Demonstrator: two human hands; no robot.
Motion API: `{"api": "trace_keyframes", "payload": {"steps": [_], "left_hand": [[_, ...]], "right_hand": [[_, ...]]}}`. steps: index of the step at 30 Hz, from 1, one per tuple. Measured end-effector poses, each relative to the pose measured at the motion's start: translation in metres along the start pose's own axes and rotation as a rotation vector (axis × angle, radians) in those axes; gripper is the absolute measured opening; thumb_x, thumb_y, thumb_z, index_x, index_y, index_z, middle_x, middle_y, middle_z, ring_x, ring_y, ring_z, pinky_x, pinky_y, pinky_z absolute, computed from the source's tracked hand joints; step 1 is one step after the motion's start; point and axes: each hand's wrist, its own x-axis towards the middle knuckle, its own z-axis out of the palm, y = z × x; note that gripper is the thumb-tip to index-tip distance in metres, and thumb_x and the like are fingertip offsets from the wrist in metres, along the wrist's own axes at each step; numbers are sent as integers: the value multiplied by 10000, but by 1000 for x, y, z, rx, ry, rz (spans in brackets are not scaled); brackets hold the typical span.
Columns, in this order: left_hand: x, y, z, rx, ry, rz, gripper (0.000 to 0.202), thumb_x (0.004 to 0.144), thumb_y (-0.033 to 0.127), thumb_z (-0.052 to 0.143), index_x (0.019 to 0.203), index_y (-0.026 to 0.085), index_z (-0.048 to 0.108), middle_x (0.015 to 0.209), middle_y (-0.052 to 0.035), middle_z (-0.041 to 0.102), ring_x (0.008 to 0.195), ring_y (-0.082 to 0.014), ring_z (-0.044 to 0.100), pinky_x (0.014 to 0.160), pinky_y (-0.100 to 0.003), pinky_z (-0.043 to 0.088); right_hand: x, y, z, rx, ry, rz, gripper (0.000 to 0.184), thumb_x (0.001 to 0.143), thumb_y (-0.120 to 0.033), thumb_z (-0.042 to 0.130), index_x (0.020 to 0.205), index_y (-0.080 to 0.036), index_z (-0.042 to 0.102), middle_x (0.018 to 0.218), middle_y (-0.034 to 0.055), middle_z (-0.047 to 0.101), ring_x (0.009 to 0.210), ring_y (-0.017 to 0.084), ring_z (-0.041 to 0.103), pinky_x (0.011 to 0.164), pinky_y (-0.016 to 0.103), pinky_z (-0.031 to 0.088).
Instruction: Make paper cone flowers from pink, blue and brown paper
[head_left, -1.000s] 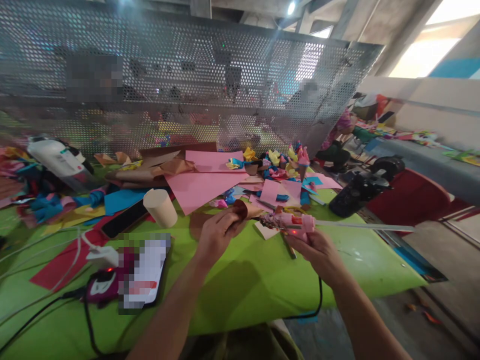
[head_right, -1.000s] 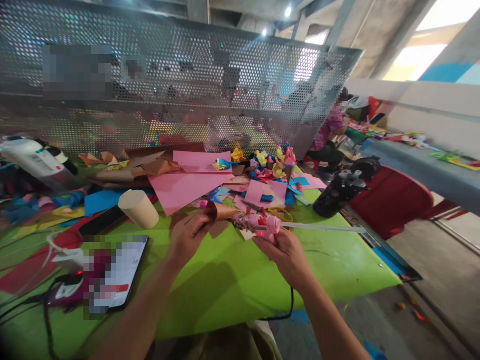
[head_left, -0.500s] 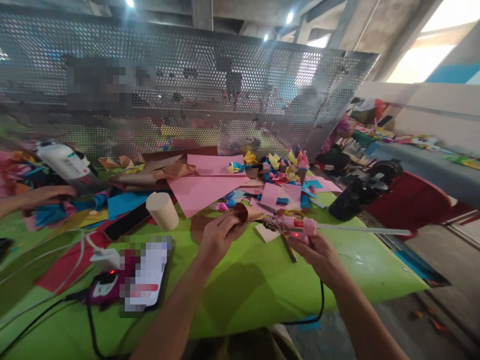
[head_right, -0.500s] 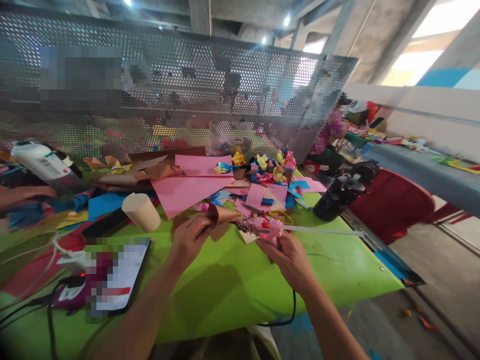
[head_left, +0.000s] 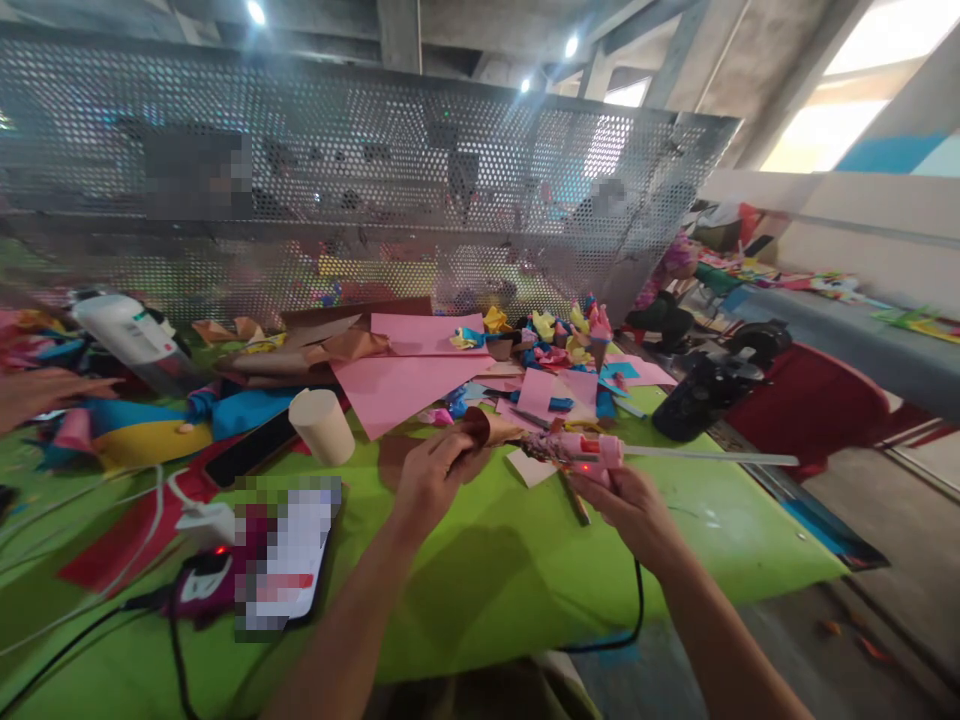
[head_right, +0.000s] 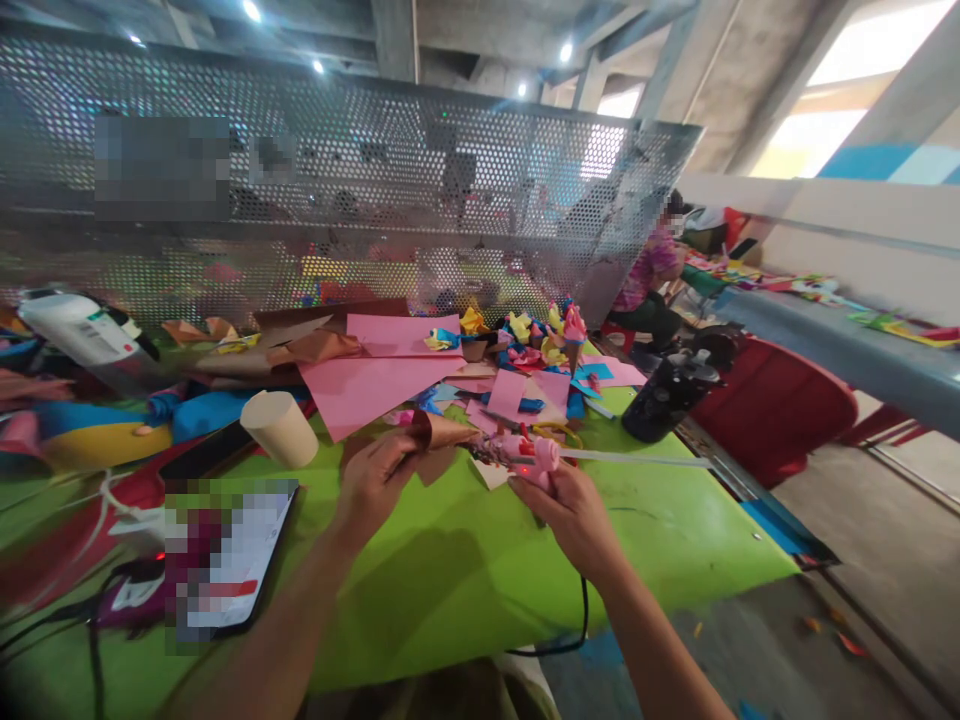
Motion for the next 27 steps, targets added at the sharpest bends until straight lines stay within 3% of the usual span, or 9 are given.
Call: {"api": "trace_keyframes", "payload": {"steps": [9, 17, 22, 27], "left_hand": [[0, 0, 0, -64, 25, -11, 136, 920, 113, 593, 943, 219, 676, 960, -58, 775, 917, -195, 742, 820, -281, 589], [-3, -5, 1, -84, 16, -86, 144, 909, 134, 592, 935, 230, 696, 898, -34, 760, 879, -185, 733, 813, -284, 579], [-2, -3, 0, -111, 17, -98, 143, 916, 152, 575, 929, 232, 694, 942, -56, 768, 878, -191, 731, 797, -287, 572], [-3, -7, 1, -115, 49, -173, 118, 906, 171, 579, 887, 221, 684, 913, -45, 770, 824, -181, 724, 736, -266, 549]], "right_hand": [[3, 18, -4, 12, 34, 11, 496, 801, -640, 651, 606, -206, 512, 525, -52, 379, 491, 101, 292, 450, 250, 228], [5, 14, -5, 36, 73, 7, 485, 780, -635, 668, 609, -213, 500, 512, -60, 349, 483, 102, 301, 436, 250, 226], [5, 14, -7, 75, 83, 45, 442, 772, -626, 687, 694, -195, 626, 515, -51, 417, 481, 109, 329, 450, 257, 252], [10, 30, -19, 168, 220, 161, 513, 670, -690, 736, 673, -187, 634, 467, -57, 410, 436, 100, 331, 412, 252, 225]]}}
